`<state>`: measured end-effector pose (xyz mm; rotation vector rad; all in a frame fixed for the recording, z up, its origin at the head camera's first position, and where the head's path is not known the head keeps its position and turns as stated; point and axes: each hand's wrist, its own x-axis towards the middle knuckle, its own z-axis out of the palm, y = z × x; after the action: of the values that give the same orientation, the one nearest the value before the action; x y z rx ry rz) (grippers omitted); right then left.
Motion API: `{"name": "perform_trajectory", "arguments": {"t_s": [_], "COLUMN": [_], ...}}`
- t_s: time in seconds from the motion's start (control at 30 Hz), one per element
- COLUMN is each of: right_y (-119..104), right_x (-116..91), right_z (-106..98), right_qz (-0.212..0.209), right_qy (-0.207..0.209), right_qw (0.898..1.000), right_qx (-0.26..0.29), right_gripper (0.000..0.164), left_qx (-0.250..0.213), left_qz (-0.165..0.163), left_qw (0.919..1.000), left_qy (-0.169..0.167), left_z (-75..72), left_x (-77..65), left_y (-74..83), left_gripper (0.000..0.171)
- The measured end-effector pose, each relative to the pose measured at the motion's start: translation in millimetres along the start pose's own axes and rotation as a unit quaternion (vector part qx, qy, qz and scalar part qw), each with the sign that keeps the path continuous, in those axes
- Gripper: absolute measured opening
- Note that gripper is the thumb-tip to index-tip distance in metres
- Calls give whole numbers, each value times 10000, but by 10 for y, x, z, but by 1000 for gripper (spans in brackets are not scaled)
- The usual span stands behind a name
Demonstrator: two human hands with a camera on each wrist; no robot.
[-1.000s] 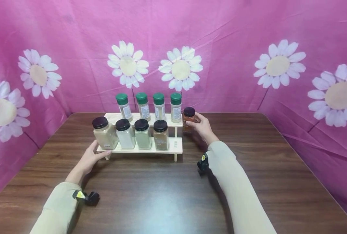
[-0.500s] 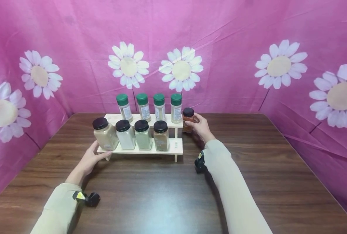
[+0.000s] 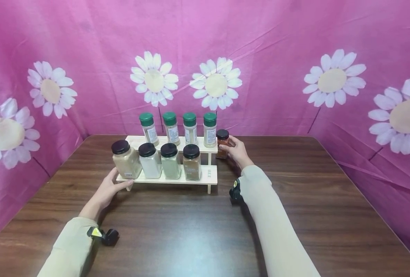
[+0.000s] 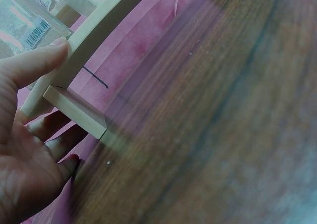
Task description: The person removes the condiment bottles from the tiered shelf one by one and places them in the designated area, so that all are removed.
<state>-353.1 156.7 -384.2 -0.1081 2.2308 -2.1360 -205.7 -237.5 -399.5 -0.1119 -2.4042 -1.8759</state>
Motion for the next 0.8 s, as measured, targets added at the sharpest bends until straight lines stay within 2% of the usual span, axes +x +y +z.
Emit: {"name": "perform_trajectory", "arguments": {"t_s": [0.3, 0.8], "right_y": [9, -75], "right_x": [20, -13], "right_z": [8, -17], "right_qz": [268, 483], "right_qy": [53, -262], "right_qw": [9996, 9980], "right_qx": [-47, 304], "right_gripper": [59, 62], "left_qx": [17, 5], "left_qz": [-73, -117], "left_qw": [10000, 9999], "left_qy": [-44, -16], "left_z": [-11, -9], "left_x": [18, 19], "left_y": [-10, -22], "left_gripper": [70, 69]}}
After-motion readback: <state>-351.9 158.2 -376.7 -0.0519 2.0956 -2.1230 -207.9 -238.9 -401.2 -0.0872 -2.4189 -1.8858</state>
